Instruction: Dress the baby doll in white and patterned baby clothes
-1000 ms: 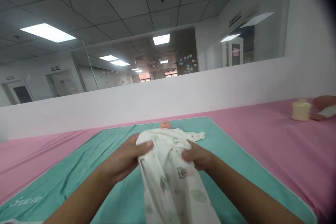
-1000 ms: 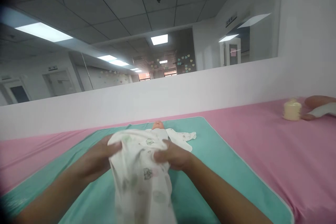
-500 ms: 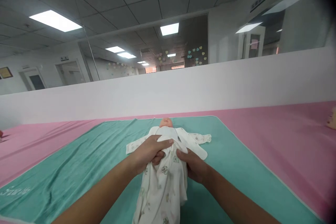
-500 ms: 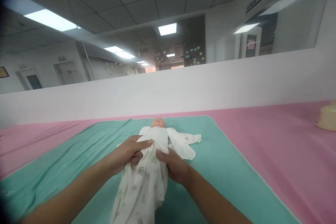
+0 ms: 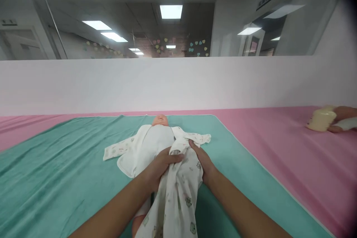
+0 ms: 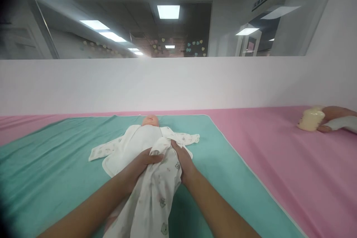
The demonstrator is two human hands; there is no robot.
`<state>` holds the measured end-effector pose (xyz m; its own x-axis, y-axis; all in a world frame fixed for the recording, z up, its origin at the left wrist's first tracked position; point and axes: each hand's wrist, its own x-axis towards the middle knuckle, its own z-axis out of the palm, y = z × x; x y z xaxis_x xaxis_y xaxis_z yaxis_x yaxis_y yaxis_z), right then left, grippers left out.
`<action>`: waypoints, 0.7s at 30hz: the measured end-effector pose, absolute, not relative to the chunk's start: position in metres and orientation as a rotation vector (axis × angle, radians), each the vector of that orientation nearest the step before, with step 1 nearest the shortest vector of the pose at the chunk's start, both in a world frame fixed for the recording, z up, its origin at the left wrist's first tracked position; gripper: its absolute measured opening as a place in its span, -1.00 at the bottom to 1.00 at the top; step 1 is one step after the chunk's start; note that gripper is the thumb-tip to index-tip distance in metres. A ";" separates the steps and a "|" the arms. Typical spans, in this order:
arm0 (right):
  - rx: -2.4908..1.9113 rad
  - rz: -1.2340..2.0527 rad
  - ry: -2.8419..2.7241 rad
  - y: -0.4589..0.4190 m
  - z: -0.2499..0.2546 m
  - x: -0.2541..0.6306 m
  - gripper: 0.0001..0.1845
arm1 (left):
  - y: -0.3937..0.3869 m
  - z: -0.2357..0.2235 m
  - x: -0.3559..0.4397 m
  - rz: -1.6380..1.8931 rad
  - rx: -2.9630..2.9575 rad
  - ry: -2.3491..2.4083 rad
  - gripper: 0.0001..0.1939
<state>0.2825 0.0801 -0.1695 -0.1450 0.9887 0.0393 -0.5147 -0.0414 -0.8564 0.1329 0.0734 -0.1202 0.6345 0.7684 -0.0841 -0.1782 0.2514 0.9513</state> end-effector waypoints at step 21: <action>-0.682 1.739 -0.995 0.056 -0.163 0.280 -0.35 | 0.077 -0.133 0.086 0.445 1.256 0.488 -0.62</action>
<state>0.2805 0.0561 -0.1629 -0.3613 0.9325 -0.0005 -0.4722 -0.1834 -0.8622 0.0864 0.0771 -0.1328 0.8163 0.5681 -0.1045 -0.0512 0.2513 0.9666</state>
